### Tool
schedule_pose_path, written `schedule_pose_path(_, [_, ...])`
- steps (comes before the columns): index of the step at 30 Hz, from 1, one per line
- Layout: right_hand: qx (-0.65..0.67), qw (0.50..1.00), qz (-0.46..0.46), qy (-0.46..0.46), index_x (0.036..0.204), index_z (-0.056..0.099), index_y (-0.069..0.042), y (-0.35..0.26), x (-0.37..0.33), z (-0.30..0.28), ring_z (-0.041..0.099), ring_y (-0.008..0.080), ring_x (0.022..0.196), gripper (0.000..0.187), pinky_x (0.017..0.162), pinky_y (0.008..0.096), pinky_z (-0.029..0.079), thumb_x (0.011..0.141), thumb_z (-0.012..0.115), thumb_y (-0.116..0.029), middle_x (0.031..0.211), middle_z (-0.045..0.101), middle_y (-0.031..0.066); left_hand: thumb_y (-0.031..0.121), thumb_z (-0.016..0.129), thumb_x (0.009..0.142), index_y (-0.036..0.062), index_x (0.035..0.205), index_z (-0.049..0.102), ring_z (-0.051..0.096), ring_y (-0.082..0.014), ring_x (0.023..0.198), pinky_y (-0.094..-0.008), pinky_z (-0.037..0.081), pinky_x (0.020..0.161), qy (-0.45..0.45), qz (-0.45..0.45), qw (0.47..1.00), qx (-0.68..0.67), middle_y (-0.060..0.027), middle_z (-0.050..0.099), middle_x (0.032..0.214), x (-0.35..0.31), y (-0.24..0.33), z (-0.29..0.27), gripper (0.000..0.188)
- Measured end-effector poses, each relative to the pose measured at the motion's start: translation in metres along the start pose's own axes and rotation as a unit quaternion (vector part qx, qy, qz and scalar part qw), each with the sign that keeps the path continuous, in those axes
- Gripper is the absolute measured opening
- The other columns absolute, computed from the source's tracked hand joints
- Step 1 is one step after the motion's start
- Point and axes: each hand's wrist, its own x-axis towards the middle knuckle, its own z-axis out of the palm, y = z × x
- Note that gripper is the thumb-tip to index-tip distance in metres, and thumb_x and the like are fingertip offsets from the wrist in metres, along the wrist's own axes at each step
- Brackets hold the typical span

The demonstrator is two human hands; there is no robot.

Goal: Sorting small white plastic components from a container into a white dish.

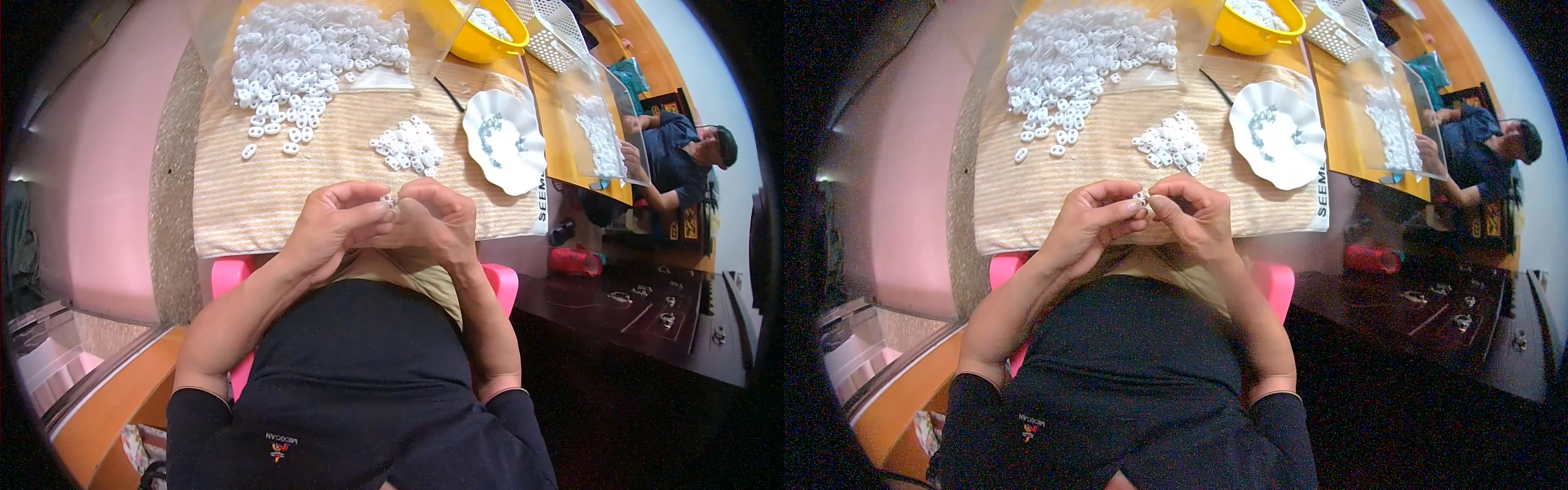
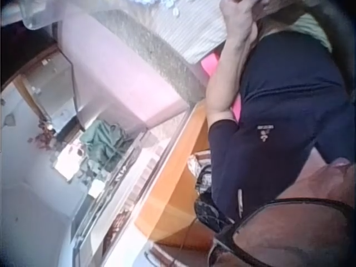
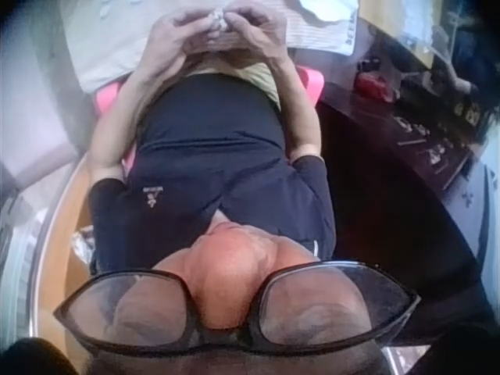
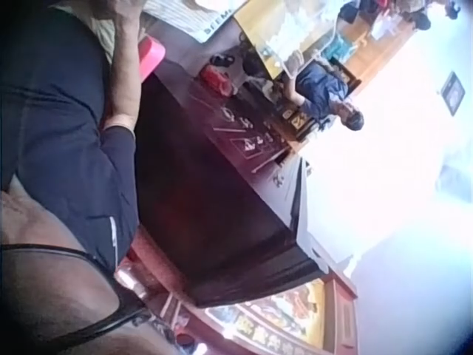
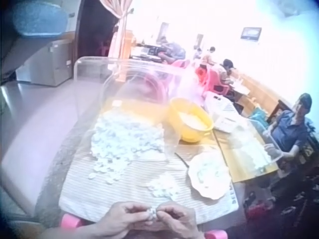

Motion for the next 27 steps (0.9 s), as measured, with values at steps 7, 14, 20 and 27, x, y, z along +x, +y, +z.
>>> schedule_pose_path(7, [0.04,0.998,0.043,0.024,0.093,0.067,0.003,0.006,-0.003,0.003,0.061,0.0093,0.078,0.008,0.07,0.022,0.05,0.088,0.067,-0.003,0.088,0.065,0.0059,0.003,0.067,0.085,-0.0008,0.105,0.061,0.066,-0.0149,0.082,-0.0281,0.057,0.076,-0.001,0.004,1.0,-0.018,-0.009,0.067,0.095,0.0,0.0,0.001,0.021])
schedule_pose_path(14, [0.053,0.997,0.055,0.02,0.093,0.067,0.003,0.01,-0.003,0.003,0.061,0.0093,0.08,0.008,0.072,0.0223,0.05,0.088,0.066,-0.004,0.088,0.066,0.0059,0.003,0.064,0.088,-0.0005,0.104,0.061,0.067,-0.0156,0.083,-0.0279,0.058,0.078,-0.008,0.006,1.0,-0.015,-0.0096,0.067,0.096,0.002,-0.002,-0.003,0.017])
schedule_pose_path(20, [0.065,0.996,0.053,0.026,0.094,0.067,0.004,0.009,-0.003,0.005,0.061,0.0087,0.079,0.009,0.071,0.0218,0.05,0.089,0.066,-0.004,0.088,0.067,0.0052,0.002,0.065,0.088,-0.0008,0.105,0.061,0.067,-0.0157,0.083,-0.0282,0.058,0.078,-0.005,0.008,1.0,-0.019,-0.01,0.067,0.095,0.002,-0.002,-0.002,0.018])
schedule_pose_path(27, [0.074,0.992,0.089,0.057,0.094,0.067,0.003,0.014,-0.005,0.008,0.06,0.0067,0.077,0.01,0.069,0.0202,0.049,0.089,0.066,-0.006,0.087,0.066,0.0028,0.002,0.065,0.088,-0.0006,0.105,0.061,0.067,-0.0156,0.083,-0.028,0.058,0.078,-0.012,0.008,1.0,-0.023,-0.0098,0.067,0.095,0.002,-0.002,-0.002,0.018])
